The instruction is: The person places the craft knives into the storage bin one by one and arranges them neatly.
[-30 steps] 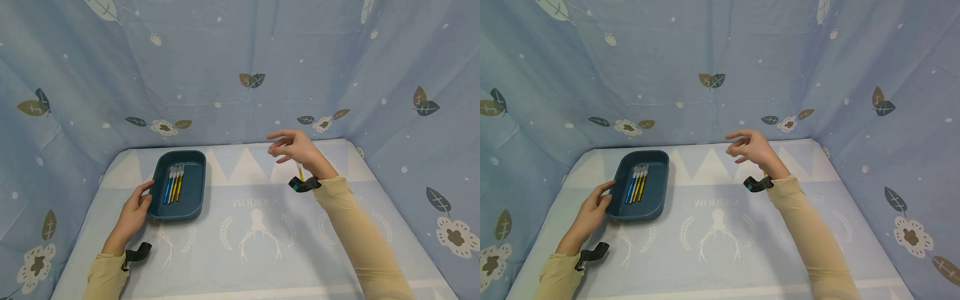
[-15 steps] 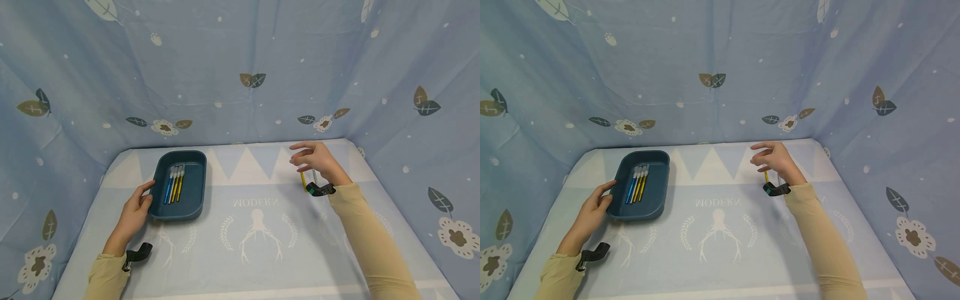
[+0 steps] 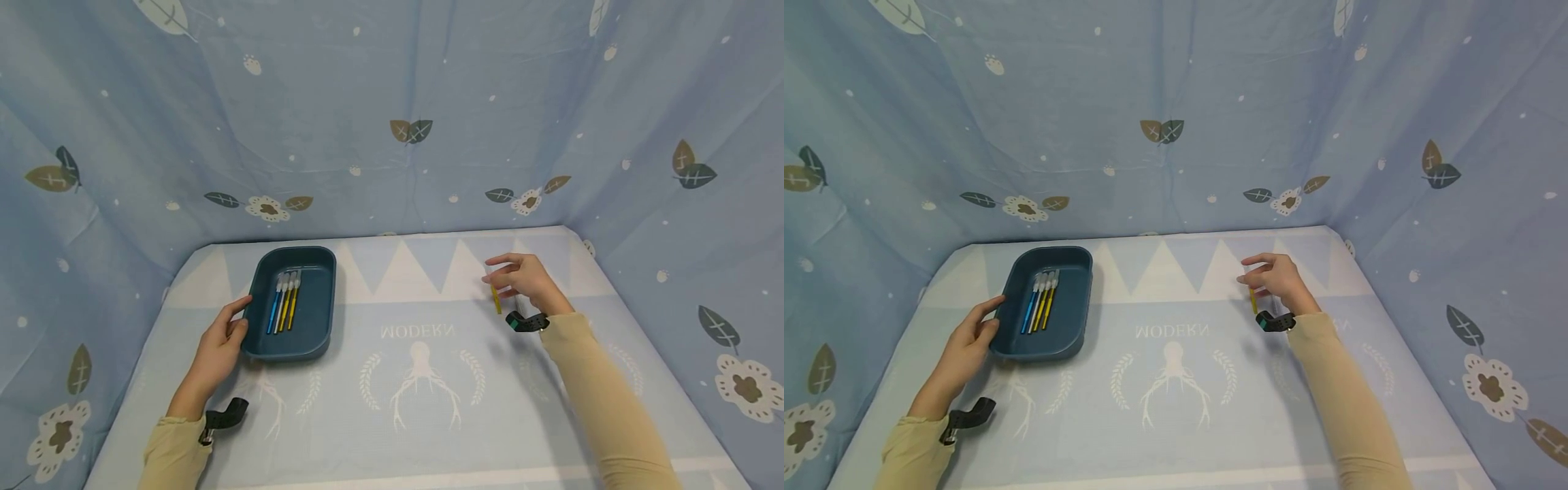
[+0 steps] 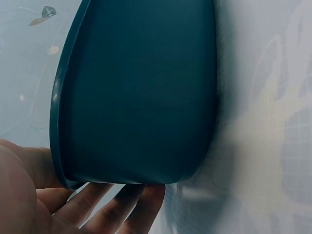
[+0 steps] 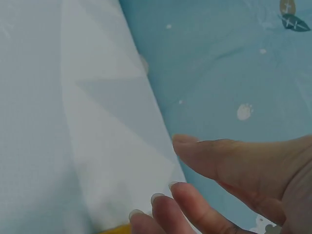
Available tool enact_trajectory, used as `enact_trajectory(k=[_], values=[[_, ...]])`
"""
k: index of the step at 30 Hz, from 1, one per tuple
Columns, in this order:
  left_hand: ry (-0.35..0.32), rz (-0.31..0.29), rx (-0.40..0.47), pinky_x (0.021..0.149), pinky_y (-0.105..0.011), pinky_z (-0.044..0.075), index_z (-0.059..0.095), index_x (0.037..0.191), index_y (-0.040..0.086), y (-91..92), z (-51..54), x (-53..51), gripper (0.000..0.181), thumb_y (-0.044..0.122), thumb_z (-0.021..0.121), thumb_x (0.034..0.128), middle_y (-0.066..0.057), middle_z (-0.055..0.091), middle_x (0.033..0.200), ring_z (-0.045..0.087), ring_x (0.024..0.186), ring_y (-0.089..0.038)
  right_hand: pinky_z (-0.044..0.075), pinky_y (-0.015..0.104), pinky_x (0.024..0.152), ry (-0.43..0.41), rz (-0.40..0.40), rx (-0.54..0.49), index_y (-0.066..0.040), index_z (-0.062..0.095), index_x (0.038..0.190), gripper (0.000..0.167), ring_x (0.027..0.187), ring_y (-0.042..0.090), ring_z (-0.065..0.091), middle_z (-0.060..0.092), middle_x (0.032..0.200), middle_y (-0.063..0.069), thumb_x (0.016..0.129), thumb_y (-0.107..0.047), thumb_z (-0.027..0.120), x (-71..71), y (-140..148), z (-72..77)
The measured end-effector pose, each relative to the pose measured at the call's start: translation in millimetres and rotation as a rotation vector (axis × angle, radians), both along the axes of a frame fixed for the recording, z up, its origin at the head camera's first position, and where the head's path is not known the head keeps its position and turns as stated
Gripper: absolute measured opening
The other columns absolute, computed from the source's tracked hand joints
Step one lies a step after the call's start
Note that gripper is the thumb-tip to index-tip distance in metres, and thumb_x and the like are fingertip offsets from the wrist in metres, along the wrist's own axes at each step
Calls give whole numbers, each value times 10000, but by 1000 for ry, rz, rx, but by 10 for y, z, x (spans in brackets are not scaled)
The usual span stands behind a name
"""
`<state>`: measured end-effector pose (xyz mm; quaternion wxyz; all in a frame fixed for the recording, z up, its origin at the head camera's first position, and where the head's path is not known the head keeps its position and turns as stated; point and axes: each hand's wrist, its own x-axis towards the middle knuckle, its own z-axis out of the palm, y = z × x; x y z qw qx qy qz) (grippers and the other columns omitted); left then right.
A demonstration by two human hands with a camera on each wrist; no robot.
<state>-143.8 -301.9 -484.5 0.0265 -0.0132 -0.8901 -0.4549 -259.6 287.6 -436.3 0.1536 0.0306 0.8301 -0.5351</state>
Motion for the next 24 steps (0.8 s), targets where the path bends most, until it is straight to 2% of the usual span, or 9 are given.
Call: enact_trajectory(k=[4, 6, 8, 11, 13, 15, 18, 21, 24], values=[[-3, 1, 0, 743, -256, 417, 357, 1708, 81, 1, 7, 4, 510, 181, 402, 1211, -289, 652, 1355, 556, 978, -222, 623, 500, 899, -4, -21, 36, 32, 609, 1515, 601, 1063, 410, 736, 743, 1253, 247, 986, -131, 843, -7, 34, -102], [0, 2, -1, 729, -265, 414, 361, 1706, 79, 3, 4, 4, 507, 180, 404, 1210, -264, 669, 1266, 549, 939, -198, 633, 462, 862, -6, -30, 63, 37, 624, 1496, 582, 1017, 384, 749, 745, 1238, 254, 984, -127, 847, -7, 40, -143], [3, -1, 4, 695, -284, 407, 363, 1703, 75, 4, -1, 2, 505, 174, 407, 1210, -228, 652, 1100, 522, 853, -171, 637, 431, 832, -12, -41, 84, 40, 634, 1482, 567, 971, 353, 757, 753, 1211, 242, 982, -122, 848, -5, 44, -181], [6, -4, 9, 674, -297, 400, 364, 1700, 68, 6, -5, 1, 503, 169, 411, 1210, -191, 610, 1018, 497, 808, -159, 639, 405, 787, -17, -55, 105, 47, 645, 1463, 551, 908, 317, 761, 763, 1166, 220, 976, -110, 852, 3, 51, -219], [6, -5, 9, 690, -284, 407, 361, 1700, 63, 7, -2, 2, 504, 165, 412, 1209, -226, 631, 1087, 516, 849, -174, 641, 391, 762, -17, -62, 111, 52, 649, 1456, 546, 886, 301, 764, 762, 1151, 208, 973, -99, 853, 9, 50, -233], [5, -3, 2, 728, -258, 412, 360, 1701, 61, 8, 3, 7, 505, 163, 411, 1209, -263, 650, 1261, 546, 945, -208, 642, 378, 739, -13, -70, 119, 50, 663, 1442, 528, 867, 296, 768, 759, 1141, 202, 968, -86, 853, 9, 43, -248], [-3, -3, -1, 774, -220, 406, 352, 1705, 60, 8, 8, 15, 508, 165, 405, 1210, -301, 600, 1440, 563, 1071, -280, 643, 372, 709, 1, -85, 135, 51, 682, 1416, 501, 829, 293, 773, 757, 1109, 205, 960, -65, 854, 7, 31, -264], [-5, -7, 0, 802, -180, 400, 347, 1708, 61, 8, 12, 17, 511, 172, 399, 1211, -323, 551, 1520, 573, 1191, -330, 642, 378, 682, 22, -92, 168, 58, 704, 1380, 475, 778, 284, 770, 759, 1056, 202, 944, -44, 863, 10, 18, -280], [1, -10, -1, 807, -175, 400, 348, 1707, 59, 7, 11, 18, 511, 173, 398, 1211, -328, 555, 1517, 575, 1203, -336, 642, 384, 670, 45, -87, 203, 69, 715, 1356, 461, 742, 267, 767, 761, 1015, 193, 932, -27, 868, 11, 9, -305]])
